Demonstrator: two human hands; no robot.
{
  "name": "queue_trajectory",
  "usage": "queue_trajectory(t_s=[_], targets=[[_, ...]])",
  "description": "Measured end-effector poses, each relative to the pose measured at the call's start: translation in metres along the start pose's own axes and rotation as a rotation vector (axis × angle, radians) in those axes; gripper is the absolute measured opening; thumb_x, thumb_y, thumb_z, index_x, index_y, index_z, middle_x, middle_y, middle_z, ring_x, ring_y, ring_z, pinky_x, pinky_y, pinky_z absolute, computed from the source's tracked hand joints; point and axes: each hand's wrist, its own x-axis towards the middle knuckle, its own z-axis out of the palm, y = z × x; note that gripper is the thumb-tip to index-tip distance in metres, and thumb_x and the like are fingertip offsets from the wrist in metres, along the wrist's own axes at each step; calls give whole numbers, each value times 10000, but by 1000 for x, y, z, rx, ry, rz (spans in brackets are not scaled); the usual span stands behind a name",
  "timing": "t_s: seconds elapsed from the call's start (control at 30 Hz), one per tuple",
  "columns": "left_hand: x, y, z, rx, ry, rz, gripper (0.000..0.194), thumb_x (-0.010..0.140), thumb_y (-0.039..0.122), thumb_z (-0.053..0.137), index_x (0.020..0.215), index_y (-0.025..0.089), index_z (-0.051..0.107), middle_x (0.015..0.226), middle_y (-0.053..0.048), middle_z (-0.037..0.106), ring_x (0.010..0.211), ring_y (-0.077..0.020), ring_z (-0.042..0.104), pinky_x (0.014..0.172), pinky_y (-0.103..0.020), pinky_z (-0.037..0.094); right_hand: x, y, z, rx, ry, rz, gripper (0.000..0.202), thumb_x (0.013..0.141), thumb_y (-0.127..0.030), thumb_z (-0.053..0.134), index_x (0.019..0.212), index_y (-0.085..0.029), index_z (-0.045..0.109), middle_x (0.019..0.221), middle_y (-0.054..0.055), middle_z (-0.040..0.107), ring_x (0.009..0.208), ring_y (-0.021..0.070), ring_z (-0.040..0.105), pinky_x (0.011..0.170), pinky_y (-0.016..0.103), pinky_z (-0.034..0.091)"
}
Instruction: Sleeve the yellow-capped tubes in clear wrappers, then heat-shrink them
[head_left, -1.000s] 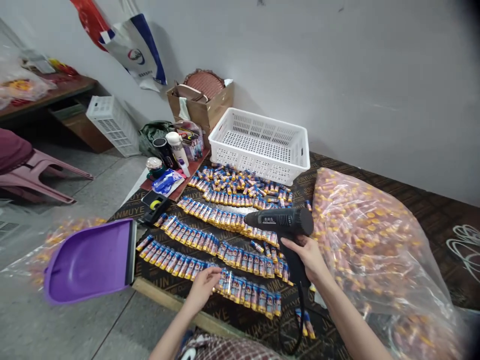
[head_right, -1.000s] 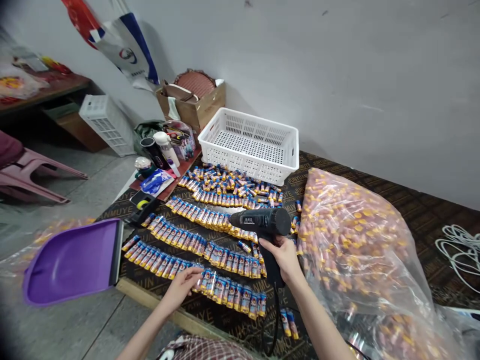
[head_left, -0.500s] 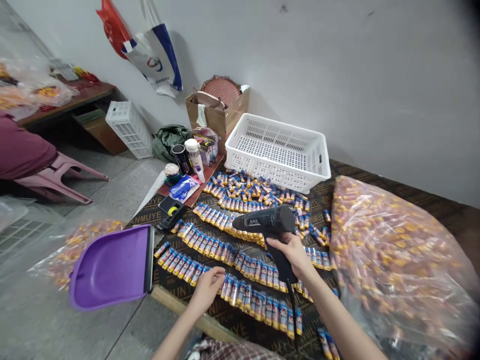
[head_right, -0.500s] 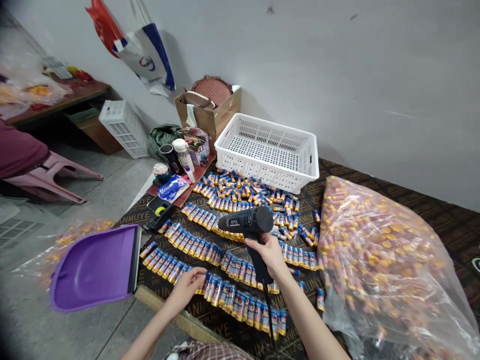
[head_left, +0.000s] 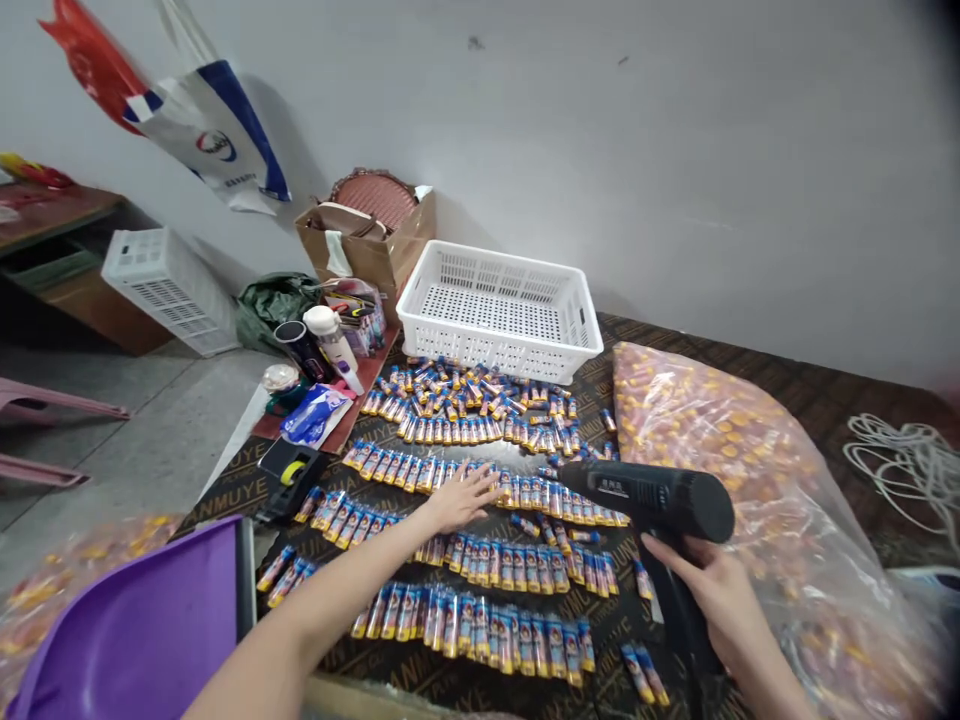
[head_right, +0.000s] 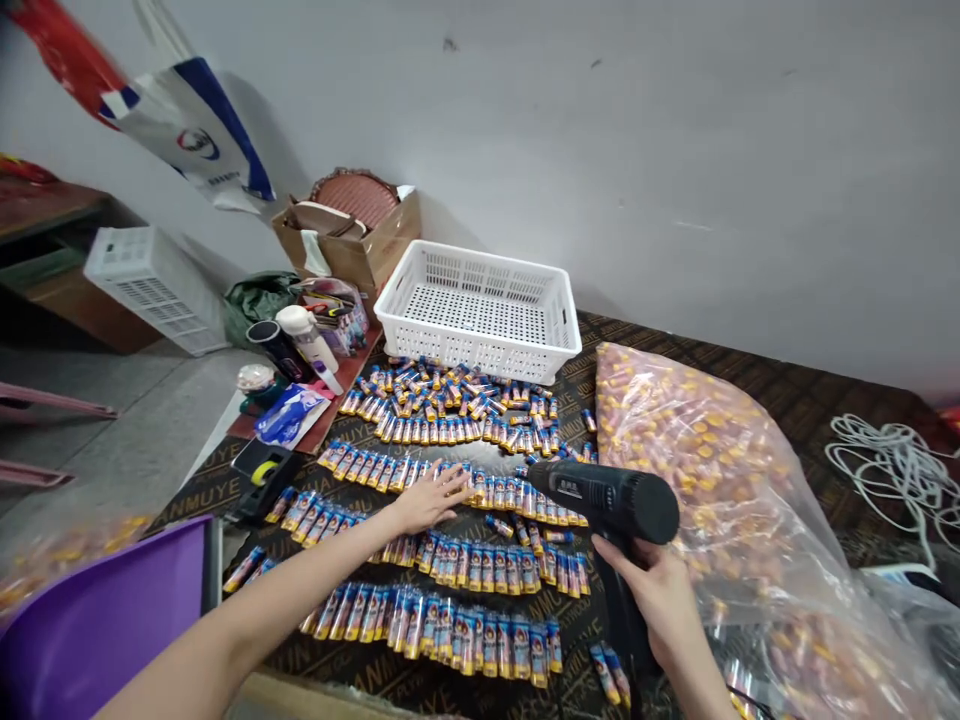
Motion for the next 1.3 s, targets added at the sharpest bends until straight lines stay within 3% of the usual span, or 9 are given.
queue_trajectory(t_s=[0.17, 0.27, 0.33, 0.43, 0.53, 0.73, 0.87, 1.03, 1.3], targets=[[31, -48, -1, 10, -68, 85, 476, 895, 241, 416, 1365, 300, 363, 1463, -39, 326, 1379, -230, 193, 1098, -508, 95, -7, 5, -7, 62, 23, 142, 440, 479, -395, 811, 832, -146, 727, 919, 108, 734, 843, 313, 680, 710, 371, 561], [41, -86, -28, 63, 45, -189, 515, 878, 120, 361, 1380, 238, 354, 1460, -98, 320, 1382, -243, 178, 1092, -532, 71, -6, 8, 2, 80, -17, 159, 439, 475, -391, 817, 825, -141, 726, 906, 110, 736, 837, 317, 678, 712, 382, 558], [38, -102, -43, 108, 132, -349, 480, 902, 213, 374, 1381, 225, 357, 1474, -120, 282, 1386, -268, 156, 1089, -544, 57, -5, 8, 12, 87, -63, 140, 438, 481, -390, 817, 833, -144, 728, 922, 106, 734, 862, 311, 672, 734, 374, 551], [17, -100, -48, 88, 80, -245, 539, 889, 435, 420, 1380, 222, 364, 1481, -130, 260, 1388, -289, 133, 1091, -538, 54, -4, 5, 26, 71, -139, 125, 428, 498, -396, 813, 833, -144, 734, 920, 105, 734, 873, 305, 667, 739, 357, 546], [-13, -79, -28, 2, -66, -18, 618, 860, 549, 412, 1396, 252, 332, 1480, -107, 272, 1389, -270, 143, 1096, -521, 56, -3, 4, 35, 39, -188, 124, 424, 516, -409, 808, 835, -138, 738, 896, 106, 738, 849, 296, 671, 713, 338, 546], [-23, -73, -7, -53, -142, 18, 474, 903, 396, 423, 1368, 321, 363, 1488, -46, 269, 1394, -235, 140, 1102, -517, 64, -5, 9, 39, 54, -213, 114, 462, 534, -415, 804, 887, -127, 729, 947, 117, 728, 846, 288, 676, 715, 334, 547], [4, -98, -36, 28, 30, -328, 455, 910, 200, 361, 1359, 262, 397, 1464, -83, 317, 1381, -234, 193, 1102, -519, 91, -8, 6, 40, 48, -227, 114, 453, 537, -418, 800, 873, -122, 732, 942, 121, 728, 829, 293, 679, 727, 361, 547], [10, -114, -76, 139, 276, -636, 491, 920, 283, 328, 1402, 192, 337, 1494, -139, 223, 1393, -271, 129, 1094, -536, 36, -9, 3, 49, 23, -261, 76, 417, 534, -408, 801, 834, -125, 739, 887, 115, 737, 796, 291, 678, 727, 381, 543], [-98, -81, -87, 147, 445, -1024, 522, 912, 360, 345, 1388, 146, 338, 1463, -162, 286, 1356, -269, 234, 1081, -508, 121, -7, -1, 84, 30, -407, 10, 399, 558, -391, 796, 861, -138, 740, 933, 111, 730, 863, 291, 670, 790, 386, 524]])
